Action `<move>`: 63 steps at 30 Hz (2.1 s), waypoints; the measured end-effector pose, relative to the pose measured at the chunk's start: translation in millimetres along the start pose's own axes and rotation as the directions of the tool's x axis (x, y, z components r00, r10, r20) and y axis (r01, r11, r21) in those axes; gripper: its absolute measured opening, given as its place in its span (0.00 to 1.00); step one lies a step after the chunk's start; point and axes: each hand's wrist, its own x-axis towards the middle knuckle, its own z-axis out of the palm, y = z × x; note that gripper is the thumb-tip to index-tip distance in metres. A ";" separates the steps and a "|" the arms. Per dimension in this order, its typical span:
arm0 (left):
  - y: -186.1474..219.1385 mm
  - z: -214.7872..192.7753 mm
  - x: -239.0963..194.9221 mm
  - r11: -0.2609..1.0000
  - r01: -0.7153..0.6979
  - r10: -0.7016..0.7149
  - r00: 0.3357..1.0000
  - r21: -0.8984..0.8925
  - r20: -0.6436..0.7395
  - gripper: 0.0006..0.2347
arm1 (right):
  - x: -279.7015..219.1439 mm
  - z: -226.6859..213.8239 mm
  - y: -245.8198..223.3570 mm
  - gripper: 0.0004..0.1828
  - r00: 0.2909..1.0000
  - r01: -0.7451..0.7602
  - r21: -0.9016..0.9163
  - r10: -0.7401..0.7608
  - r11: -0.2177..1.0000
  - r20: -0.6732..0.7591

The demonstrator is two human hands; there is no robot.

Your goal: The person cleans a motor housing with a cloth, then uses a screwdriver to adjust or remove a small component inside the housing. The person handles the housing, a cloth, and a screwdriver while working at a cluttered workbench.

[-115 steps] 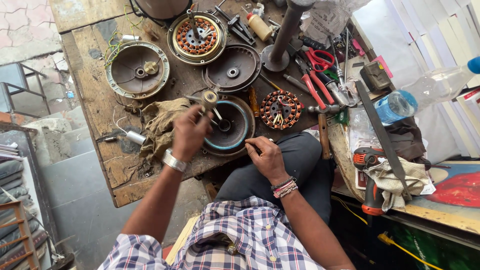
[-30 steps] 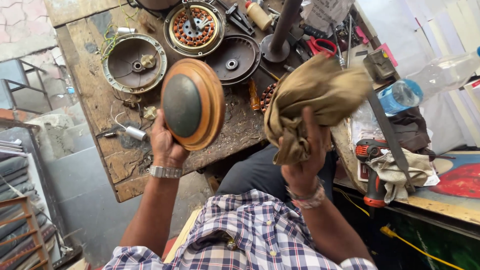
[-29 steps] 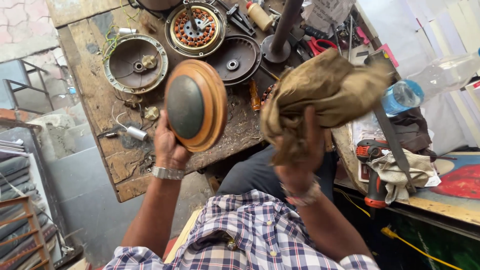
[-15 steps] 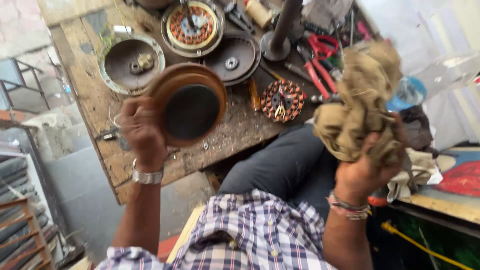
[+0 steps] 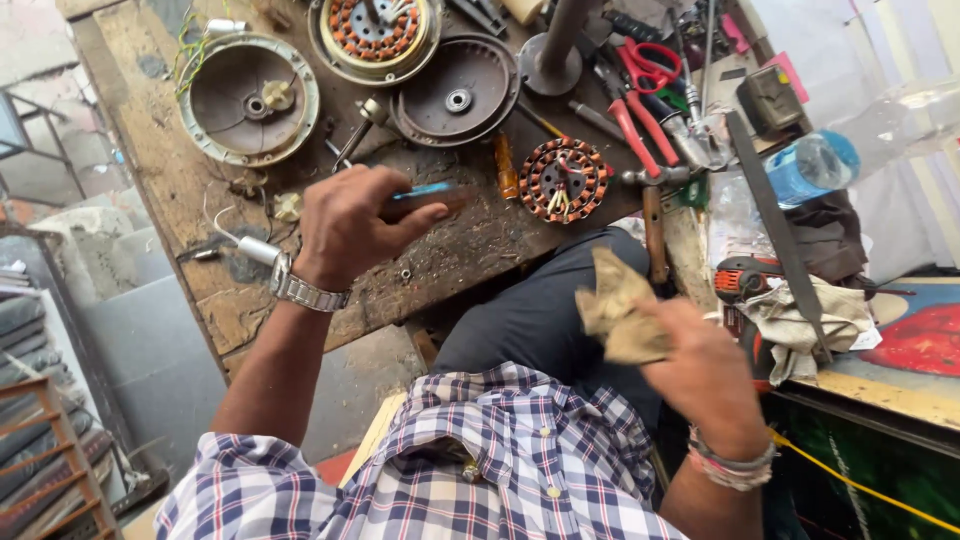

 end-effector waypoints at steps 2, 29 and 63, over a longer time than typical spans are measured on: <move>4.2 -8.4 -1.4 0.999 -0.014 0.010 0.996 -0.047 -0.087 0.17 | 5.4 21.3 -3.7 0.33 0.973 -0.057 -0.140 0.086 0.988 0.214; -52.9 159.5 -67.9 0.914 0.400 -0.404 0.912 0.068 0.069 0.06 | -27.3 207.6 104.8 0.37 0.823 -0.550 0.689 -0.167 -0.472 0.543; -132.5 133.6 -38.1 0.863 0.408 -0.444 0.894 0.297 0.060 0.07 | -18.2 199.5 88.1 0.32 0.826 -0.557 0.713 -0.191 -0.425 0.531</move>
